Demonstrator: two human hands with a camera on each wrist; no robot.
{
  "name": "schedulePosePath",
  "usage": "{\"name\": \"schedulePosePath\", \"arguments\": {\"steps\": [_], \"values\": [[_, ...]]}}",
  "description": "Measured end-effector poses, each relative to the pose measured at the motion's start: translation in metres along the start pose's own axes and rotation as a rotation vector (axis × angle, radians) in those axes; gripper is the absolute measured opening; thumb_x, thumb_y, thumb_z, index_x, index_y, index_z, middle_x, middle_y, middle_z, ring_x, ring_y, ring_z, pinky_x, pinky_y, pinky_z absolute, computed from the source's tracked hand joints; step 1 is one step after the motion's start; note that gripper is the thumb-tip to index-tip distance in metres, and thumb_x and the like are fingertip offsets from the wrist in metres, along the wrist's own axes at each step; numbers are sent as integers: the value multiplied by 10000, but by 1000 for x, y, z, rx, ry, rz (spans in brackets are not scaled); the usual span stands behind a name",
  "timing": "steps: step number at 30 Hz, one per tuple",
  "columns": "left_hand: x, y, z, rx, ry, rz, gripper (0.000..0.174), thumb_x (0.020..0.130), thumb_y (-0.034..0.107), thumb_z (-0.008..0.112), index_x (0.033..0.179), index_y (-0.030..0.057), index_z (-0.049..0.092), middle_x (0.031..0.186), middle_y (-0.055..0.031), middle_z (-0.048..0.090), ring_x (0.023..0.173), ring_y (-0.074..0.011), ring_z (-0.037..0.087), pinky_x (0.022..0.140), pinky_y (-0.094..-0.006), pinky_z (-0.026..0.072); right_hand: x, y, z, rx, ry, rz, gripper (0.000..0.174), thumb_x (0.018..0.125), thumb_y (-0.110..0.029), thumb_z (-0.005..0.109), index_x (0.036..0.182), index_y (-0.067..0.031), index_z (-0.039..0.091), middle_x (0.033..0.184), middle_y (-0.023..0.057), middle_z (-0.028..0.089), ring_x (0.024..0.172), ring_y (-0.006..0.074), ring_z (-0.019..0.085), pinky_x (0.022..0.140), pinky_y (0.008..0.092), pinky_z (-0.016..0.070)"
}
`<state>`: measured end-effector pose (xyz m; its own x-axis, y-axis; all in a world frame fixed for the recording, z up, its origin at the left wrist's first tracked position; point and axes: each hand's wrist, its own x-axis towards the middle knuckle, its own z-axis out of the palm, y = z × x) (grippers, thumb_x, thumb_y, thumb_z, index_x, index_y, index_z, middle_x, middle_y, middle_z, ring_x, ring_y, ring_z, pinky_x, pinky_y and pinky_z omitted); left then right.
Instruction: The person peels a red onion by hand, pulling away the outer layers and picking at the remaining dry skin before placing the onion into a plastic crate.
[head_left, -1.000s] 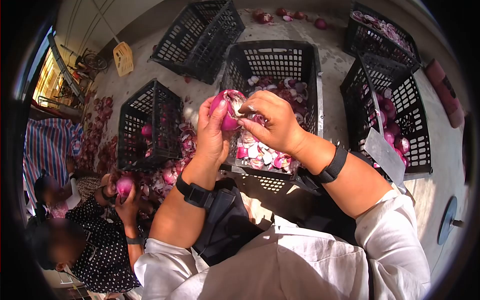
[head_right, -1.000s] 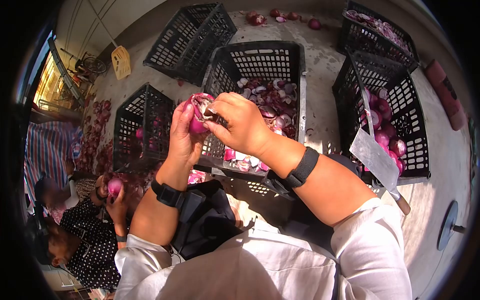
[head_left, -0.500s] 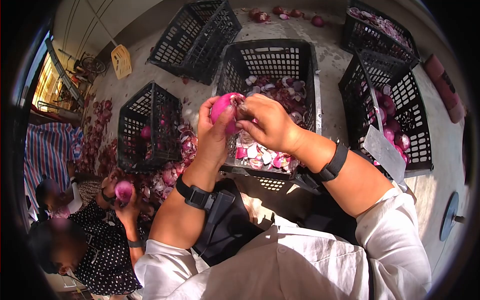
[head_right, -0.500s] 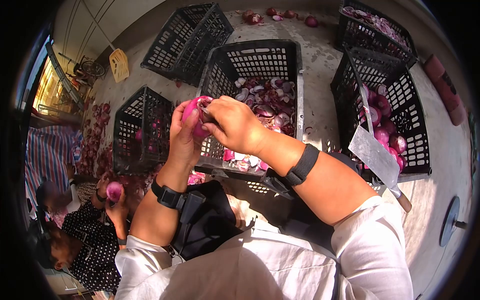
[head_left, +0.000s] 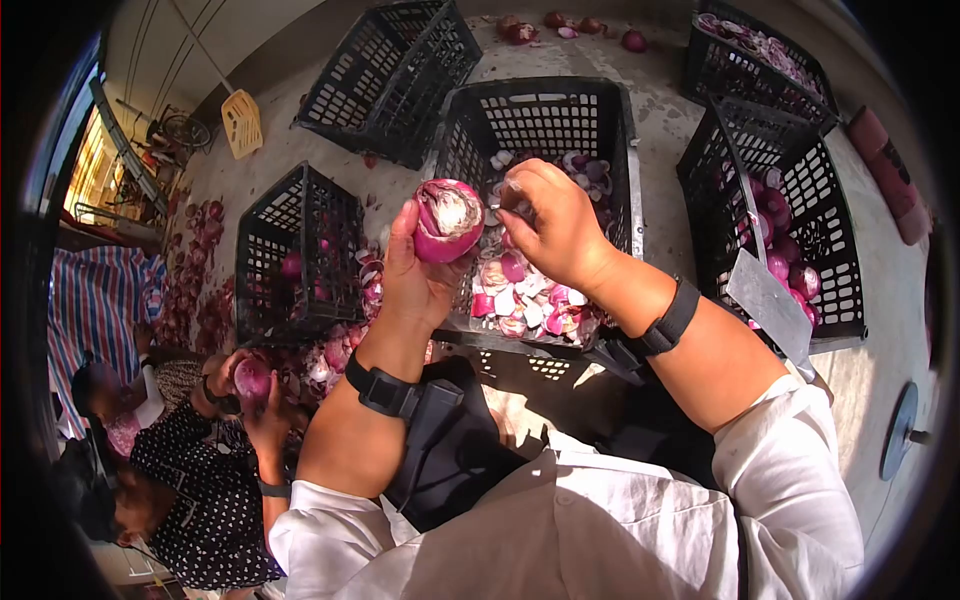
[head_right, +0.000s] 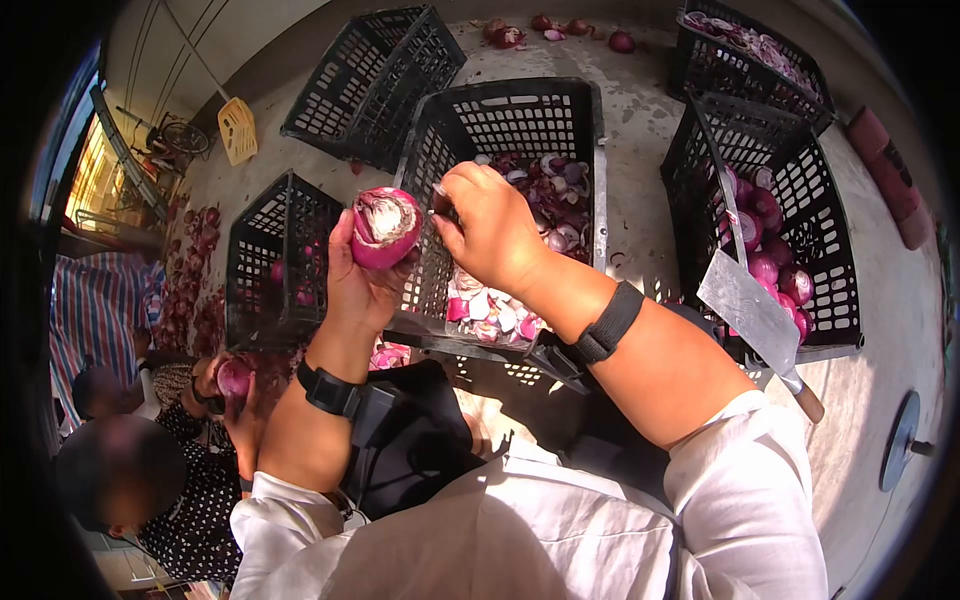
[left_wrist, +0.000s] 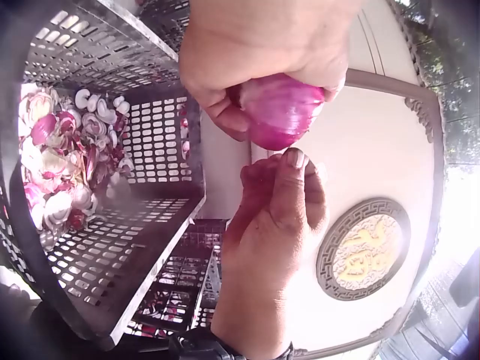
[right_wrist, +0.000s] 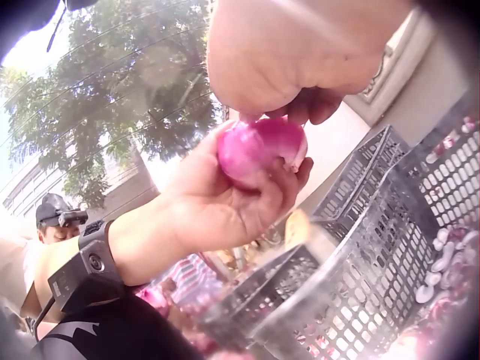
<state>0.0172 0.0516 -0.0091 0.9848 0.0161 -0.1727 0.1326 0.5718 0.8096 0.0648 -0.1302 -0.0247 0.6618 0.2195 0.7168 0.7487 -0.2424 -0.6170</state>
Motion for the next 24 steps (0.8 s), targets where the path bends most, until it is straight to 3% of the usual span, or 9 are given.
{"name": "schedulePosePath", "arguments": {"steps": [2,5,11,15,18,24], "values": [[-1,1,1,-20,5,-3,460,947,490,466,1180,105,561,1061,-75,661,884,-200,671,696,-345,581,0,3,-2,51,-2,85,209,696,-1,622,900,-15,578,829,133,593,882,376,591,759,400,498],[-3,0,3,-21,-16,-1,450,946,480,475,1179,104,561,1083,-80,654,919,-196,663,732,-352,577,1,-3,-6,167,-62,170,219,698,48,626,909,-10,615,835,121,612,812,312,600,717,350,500],[0,-3,-2,101,-54,91,423,944,425,516,1196,87,546,1113,-72,633,989,-192,637,824,-357,547,2,-8,-5,124,-59,-219,241,648,-110,749,852,-47,637,855,113,600,750,299,559,678,385,476],[0,-7,2,124,-97,177,363,957,314,521,1203,46,516,1126,-89,608,1014,-185,613,873,-346,522,1,-15,-2,128,-76,-244,290,602,-112,781,847,-53,638,848,94,587,774,298,556,690,386,477],[-2,-4,7,122,-121,181,378,926,216,590,1229,43,444,1127,-101,588,1002,-176,606,897,-329,511,1,-15,-3,119,-84,-240,286,593,-103,779,834,-56,634,838,88,580,761,295,546,682,386,476],[-1,-4,5,176,-90,187,420,903,201,625,1244,40,440,1134,-98,580,1013,-167,591,901,-313,495,2,-16,-4,73,-131,-279,260,585,-87,760,796,-59,611,789,71,553,728,284,526,655,387,469]]}}
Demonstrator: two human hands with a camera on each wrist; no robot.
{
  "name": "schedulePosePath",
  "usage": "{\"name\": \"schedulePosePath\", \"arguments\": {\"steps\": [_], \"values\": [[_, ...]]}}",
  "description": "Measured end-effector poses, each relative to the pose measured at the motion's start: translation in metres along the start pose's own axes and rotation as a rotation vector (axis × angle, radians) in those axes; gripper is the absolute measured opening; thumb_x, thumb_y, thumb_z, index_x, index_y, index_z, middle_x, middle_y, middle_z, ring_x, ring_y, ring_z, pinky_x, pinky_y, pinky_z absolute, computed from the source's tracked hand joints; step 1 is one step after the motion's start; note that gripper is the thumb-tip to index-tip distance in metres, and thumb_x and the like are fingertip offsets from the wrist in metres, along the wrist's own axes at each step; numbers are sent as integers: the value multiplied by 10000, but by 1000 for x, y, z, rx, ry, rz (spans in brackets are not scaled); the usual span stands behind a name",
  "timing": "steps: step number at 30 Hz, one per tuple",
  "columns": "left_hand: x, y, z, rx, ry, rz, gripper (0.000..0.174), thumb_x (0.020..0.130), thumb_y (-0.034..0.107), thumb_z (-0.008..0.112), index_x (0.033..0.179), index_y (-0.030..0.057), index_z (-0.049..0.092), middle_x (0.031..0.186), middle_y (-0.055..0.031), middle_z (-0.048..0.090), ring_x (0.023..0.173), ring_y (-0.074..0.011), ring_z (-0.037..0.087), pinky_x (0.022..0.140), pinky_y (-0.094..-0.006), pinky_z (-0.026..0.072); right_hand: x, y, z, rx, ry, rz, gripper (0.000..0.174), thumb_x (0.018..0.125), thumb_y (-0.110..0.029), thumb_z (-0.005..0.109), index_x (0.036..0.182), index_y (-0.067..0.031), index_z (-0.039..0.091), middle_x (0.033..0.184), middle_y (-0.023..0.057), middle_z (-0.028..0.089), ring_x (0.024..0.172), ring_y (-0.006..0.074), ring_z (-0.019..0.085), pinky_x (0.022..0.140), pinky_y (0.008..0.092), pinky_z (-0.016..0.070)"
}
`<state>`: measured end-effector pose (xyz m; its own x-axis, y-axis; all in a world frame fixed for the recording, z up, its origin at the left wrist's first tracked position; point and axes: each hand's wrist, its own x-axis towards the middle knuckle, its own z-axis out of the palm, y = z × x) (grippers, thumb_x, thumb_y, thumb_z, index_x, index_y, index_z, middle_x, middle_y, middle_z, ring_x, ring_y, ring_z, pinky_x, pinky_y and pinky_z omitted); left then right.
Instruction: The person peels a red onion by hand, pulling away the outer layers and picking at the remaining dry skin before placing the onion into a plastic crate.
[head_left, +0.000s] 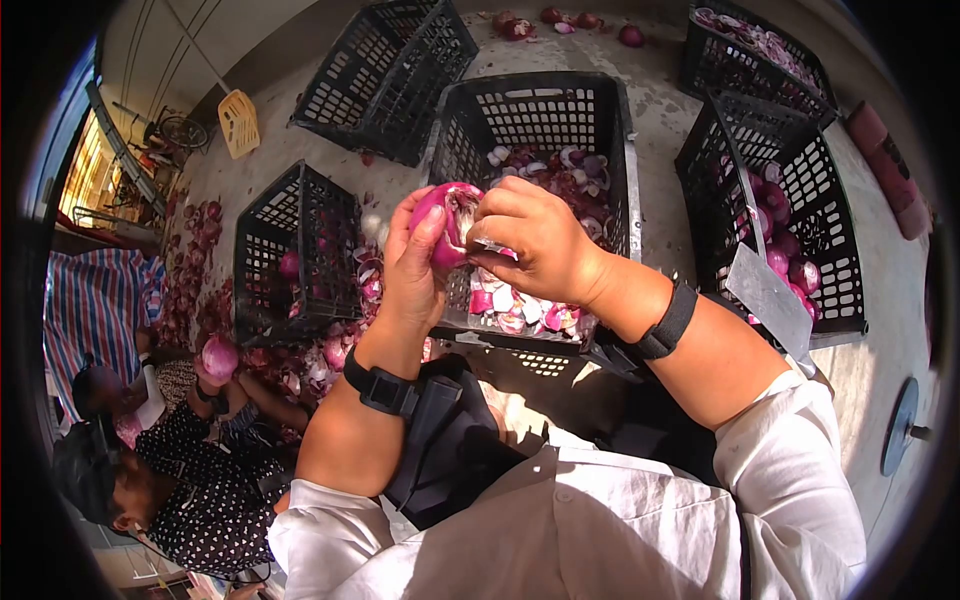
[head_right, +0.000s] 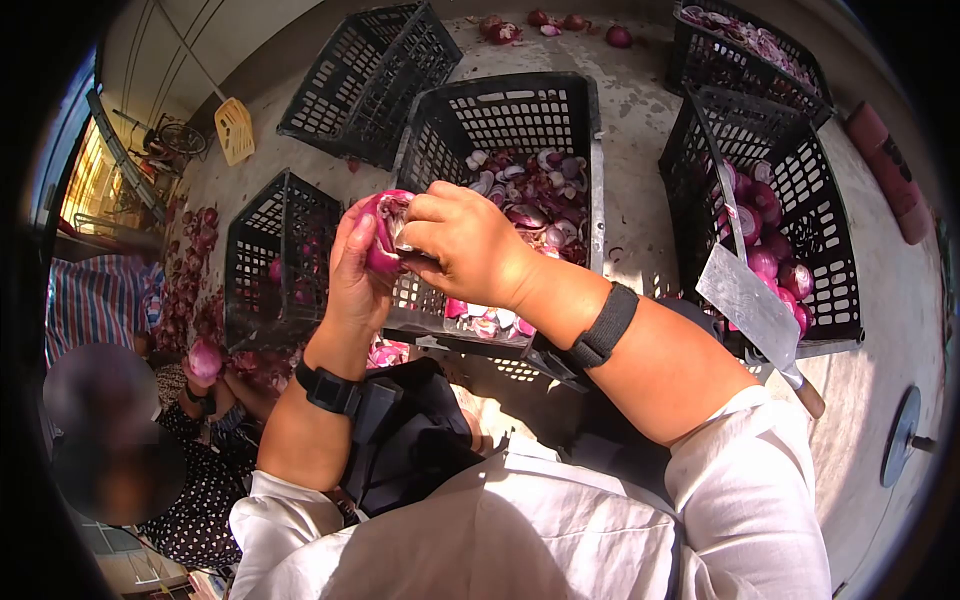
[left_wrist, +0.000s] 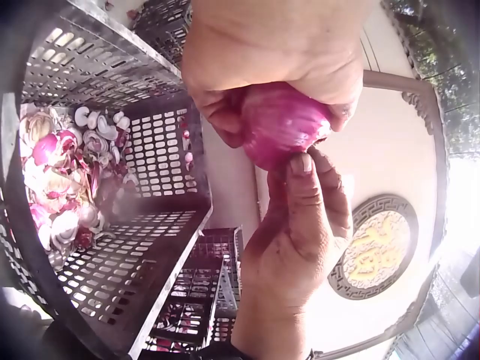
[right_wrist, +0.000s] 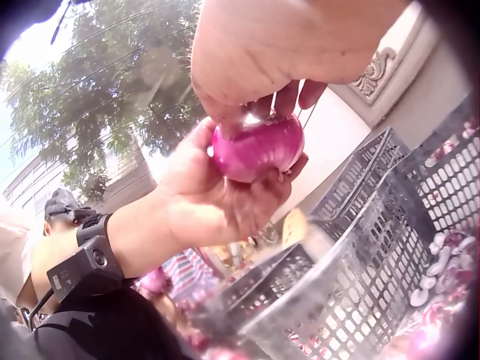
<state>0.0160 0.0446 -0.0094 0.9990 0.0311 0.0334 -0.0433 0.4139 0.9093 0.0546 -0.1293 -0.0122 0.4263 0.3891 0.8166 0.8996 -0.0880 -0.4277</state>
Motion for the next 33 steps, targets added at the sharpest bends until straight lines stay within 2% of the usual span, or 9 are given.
{"name": "schedulePosePath", "arguments": {"steps": [6,12,15,21,24,33], "values": [[-1,3,-2,188,19,0,509,865,228,671,1271,31,436,1136,-110,573,1022,-177,581,922,-316,481,-1,2,2,-44,-120,-25,214,609,-81,713,769,-51,574,774,75,552,736,289,535,660,387,468],[0,1,-6,50,-4,-63,431,891,223,638,1237,39,458,1129,-95,589,1004,-175,600,896,-318,503,0,-2,2,-94,-147,-5,198,628,-55,677,762,-39,531,792,103,559,755,315,543,694,401,465],[0,1,-3,36,19,-114,394,928,346,559,1203,65,524,1096,-69,616,987,-183,620,842,-350,530,1,-1,2,-34,-110,-14,247,632,-12,682,812,-23,512,805,129,533,758,345,517,684,419,445],[4,-3,-12,-60,27,-180,414,940,434,513,1169,94,571,1067,-60,652,963,-185,641,789,-361,553,1,2,2,1,-57,-14,284,635,23,671,859,-13,501,812,149,516,771,372,507,695,434,436],[2,3,-6,-118,-3,-190,377,929,364,567,1153,62,534,1056,-74,630,927,-184,654,791,-351,575,0,4,-1,-33,-84,14,247,665,-22,667,857,-3,513,823,155,541,783,365,526,733,429,449],[0,8,0,-138,1,-187,385,924,391,575,1126,64,563,1037,-69,641,933,-179,657,798,-339,578,0,6,0,-53,-35,-9,255,686,-38,674,875,-1,507,816,154,533,782,364,531,742,424,445]]}}
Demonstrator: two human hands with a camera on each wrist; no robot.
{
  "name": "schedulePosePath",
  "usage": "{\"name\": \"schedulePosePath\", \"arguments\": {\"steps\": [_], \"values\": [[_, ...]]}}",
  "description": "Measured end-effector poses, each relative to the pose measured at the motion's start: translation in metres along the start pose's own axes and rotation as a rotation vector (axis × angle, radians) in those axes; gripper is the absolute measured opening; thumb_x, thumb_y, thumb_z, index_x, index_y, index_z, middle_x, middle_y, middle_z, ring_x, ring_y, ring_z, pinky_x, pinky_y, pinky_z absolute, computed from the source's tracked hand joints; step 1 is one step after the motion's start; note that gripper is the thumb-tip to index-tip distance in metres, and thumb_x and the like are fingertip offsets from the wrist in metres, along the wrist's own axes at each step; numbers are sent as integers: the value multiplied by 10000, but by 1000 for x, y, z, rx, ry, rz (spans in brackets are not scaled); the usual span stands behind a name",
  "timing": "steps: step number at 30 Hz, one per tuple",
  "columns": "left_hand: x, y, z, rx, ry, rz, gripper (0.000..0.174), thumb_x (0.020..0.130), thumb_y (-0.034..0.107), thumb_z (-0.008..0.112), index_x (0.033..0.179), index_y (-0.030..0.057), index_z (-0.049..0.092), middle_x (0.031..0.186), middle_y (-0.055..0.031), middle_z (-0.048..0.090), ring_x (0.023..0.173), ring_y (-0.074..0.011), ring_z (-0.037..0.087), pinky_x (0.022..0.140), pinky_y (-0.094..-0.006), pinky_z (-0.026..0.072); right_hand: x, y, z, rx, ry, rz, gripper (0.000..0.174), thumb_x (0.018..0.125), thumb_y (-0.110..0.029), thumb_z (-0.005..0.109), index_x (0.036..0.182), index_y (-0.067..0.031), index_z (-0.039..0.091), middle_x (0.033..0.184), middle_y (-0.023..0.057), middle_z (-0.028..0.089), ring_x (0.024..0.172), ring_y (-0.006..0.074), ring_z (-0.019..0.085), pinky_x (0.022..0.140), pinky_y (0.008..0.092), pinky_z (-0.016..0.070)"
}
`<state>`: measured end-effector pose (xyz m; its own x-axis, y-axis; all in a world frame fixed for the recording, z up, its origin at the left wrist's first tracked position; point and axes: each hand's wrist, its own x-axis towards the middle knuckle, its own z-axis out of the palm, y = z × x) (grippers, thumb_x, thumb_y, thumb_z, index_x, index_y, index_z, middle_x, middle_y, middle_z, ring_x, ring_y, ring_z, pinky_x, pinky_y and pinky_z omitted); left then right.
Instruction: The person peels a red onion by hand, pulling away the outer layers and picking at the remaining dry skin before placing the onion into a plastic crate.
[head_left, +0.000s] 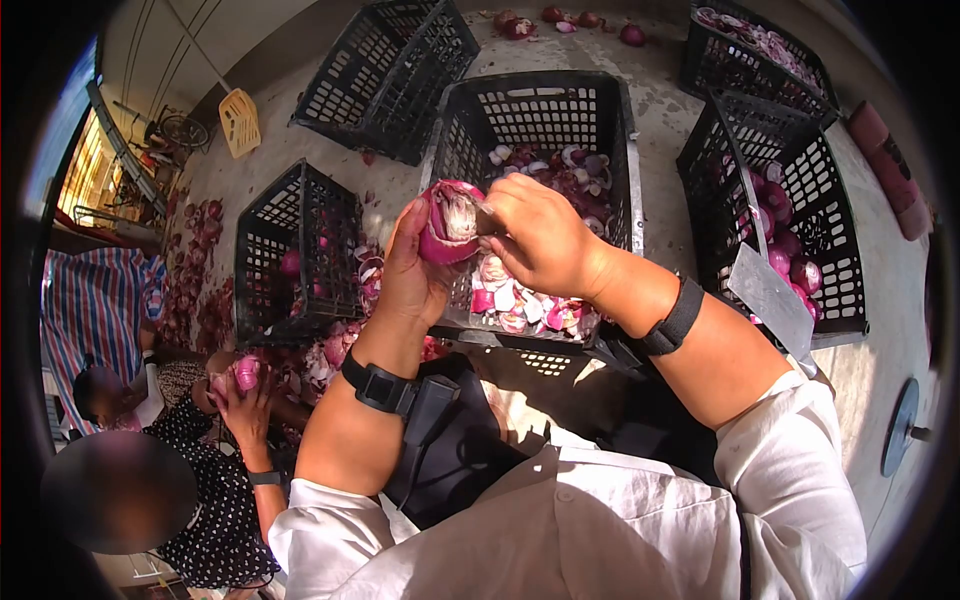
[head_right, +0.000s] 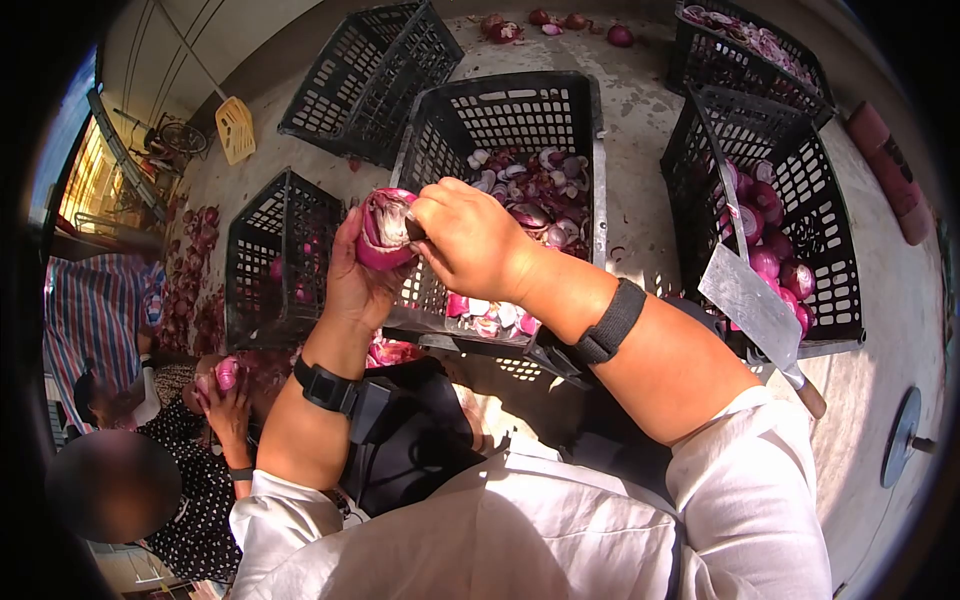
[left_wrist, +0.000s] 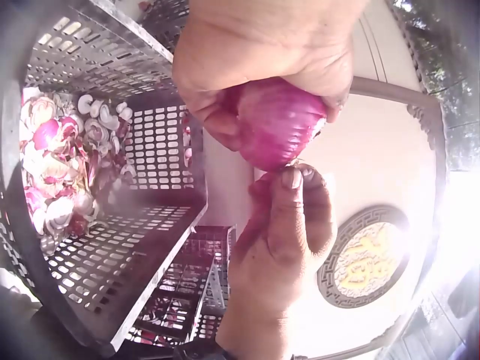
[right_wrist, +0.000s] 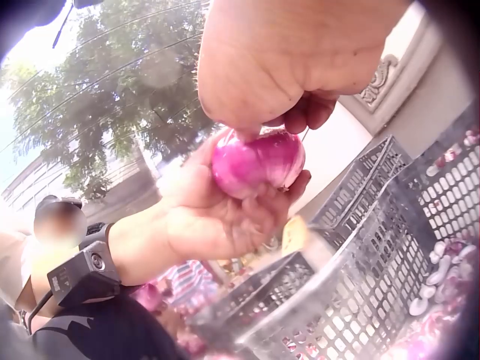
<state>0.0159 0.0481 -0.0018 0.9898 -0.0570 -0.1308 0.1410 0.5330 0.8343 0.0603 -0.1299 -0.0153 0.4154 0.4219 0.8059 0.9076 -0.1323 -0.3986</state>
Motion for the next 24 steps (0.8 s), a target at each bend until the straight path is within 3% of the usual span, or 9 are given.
{"name": "schedulePosePath", "arguments": {"steps": [3,6,12,15,24], "values": [[0,0,-1,-11,6,-5,373,925,383,577,1110,59,573,1026,-66,644,929,-176,655,807,-339,570,-1,0,0,48,30,0,282,666,-48,694,878,-7,512,817,152,529,776,362,532,718,421,454],[3,-4,-11,58,13,-2,425,944,458,496,1164,105,583,1067,-63,661,975,-193,644,806,-342,547,0,-1,-1,107,56,0,328,633,-64,720,892,-11,526,823,147,531,781,359,535,696,417,464],[1,-3,-5,164,41,68,404,934,394,553,1165,63,563,1053,-69,654,967,-170,643,827,-318,541,1,-3,-5,111,-4,47,337,603,-71,735,893,-23,570,843,120,548,793,340,547,702,412,479],[2,-2,-4,130,6,95,419,910,282,625,1209,36,466,1081,-85,609,950,-163,625,862,-316,520,0,-1,-3,85,-41,39,300,613,-68,728,872,-31,581,855,107,558,799,328,552,705,411,485],[2,0,-6,174,2,72,440,901,292,627,1211,30,458,1098,-89,597,962,-159,620,856,-315,528,2,-3,-5,51,-150,21,249,653,-36,689,845,-10,533,857,132,552,820,336,538,738,415,473]]}}
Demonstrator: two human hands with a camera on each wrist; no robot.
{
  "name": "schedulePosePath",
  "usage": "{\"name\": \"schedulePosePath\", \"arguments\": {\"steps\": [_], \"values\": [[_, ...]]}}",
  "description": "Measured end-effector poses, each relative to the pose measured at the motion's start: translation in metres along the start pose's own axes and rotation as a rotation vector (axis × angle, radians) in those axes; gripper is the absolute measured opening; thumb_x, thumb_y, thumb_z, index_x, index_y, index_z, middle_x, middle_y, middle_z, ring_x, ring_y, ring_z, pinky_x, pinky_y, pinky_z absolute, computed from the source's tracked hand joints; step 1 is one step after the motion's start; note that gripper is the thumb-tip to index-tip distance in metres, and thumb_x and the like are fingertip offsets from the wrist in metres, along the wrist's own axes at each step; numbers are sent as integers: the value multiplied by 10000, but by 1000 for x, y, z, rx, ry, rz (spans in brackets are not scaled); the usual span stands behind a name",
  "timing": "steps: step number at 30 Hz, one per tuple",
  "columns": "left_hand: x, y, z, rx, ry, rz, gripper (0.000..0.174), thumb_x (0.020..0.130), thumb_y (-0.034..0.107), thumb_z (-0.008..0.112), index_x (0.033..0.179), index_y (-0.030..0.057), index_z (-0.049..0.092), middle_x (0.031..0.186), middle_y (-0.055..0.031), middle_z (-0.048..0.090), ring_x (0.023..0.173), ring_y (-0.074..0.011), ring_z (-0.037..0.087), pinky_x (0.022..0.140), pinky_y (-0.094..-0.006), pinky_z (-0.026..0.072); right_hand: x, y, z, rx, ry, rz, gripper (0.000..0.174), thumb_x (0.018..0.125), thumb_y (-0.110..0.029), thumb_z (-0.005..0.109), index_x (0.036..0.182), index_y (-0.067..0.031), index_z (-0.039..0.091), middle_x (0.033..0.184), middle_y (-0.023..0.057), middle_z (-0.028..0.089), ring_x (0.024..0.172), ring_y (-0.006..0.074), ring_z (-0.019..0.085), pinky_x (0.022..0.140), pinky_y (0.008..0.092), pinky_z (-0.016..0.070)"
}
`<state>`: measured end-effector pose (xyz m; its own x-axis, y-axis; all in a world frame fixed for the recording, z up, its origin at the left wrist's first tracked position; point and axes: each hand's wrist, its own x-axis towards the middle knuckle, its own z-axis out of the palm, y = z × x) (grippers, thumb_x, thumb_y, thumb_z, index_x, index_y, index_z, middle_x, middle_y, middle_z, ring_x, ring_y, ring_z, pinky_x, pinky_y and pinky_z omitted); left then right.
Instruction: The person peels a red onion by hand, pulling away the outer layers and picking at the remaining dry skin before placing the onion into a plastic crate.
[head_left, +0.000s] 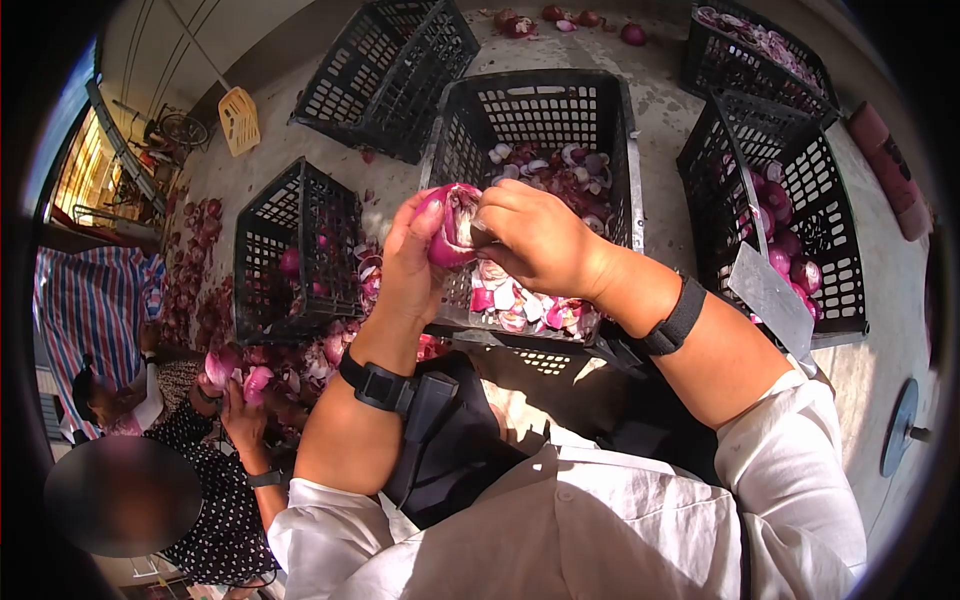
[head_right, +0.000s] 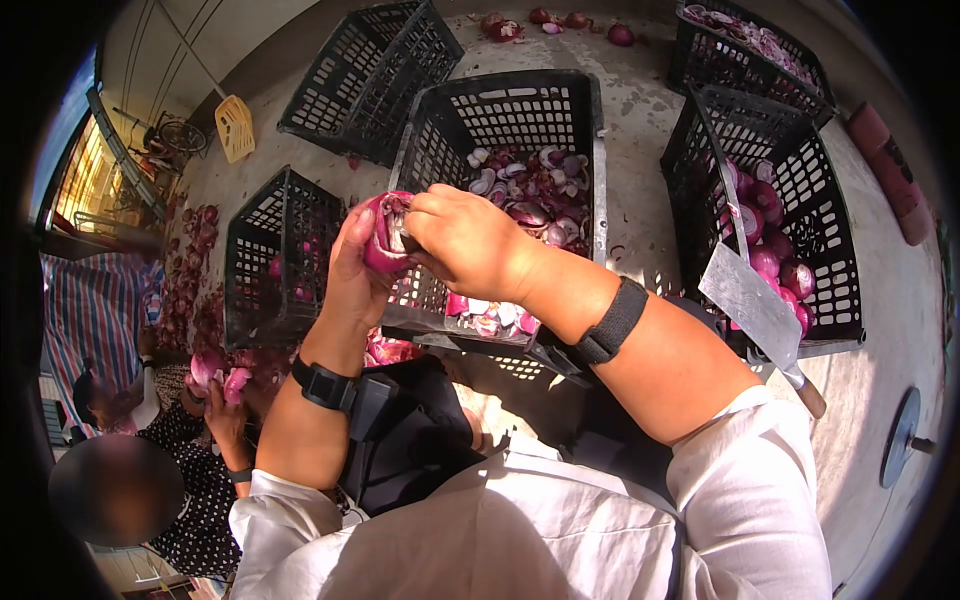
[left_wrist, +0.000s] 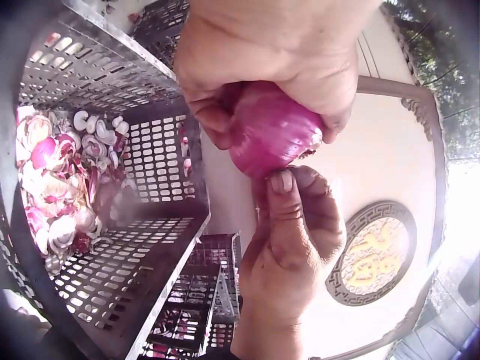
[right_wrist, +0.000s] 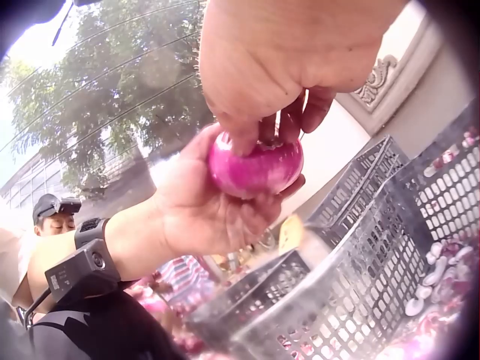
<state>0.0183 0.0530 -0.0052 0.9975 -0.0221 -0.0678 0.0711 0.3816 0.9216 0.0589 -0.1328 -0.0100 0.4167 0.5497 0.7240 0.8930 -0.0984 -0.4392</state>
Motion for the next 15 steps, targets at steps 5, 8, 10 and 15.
{"name": "schedulePosePath", "arguments": {"steps": [5,8,10,15], "values": [[2,-3,-8,-76,-23,-84,403,956,402,492,1159,63,574,1043,-83,660,915,-181,662,771,-317,562,-1,4,3,36,54,-13,248,668,-17,668,863,3,516,848,150,532,813,356,529,728,426,461],[0,1,-3,-105,-11,-126,433,960,443,460,1157,78,585,1034,-78,669,909,-179,665,762,-321,563,-2,6,2,35,99,-18,248,676,-16,663,873,5,512,839,157,520,802,365,526,719,429,457],[-1,3,-1,-108,0,-131,440,960,453,454,1157,83,587,1031,-76,671,910,-179,664,765,-326,562,-2,5,0,25,144,-11,250,682,-16,659,883,9,513,836,165,515,795,373,528,714,430,459],[0,2,-3,-111,17,-121,439,956,449,462,1153,77,588,1039,-84,670,916,-192,664,794,-337,555,-4,7,-1,35,142,28,253,690,-8,650,904,17,516,847,178,518,793,388,541,706,433,471]]}}
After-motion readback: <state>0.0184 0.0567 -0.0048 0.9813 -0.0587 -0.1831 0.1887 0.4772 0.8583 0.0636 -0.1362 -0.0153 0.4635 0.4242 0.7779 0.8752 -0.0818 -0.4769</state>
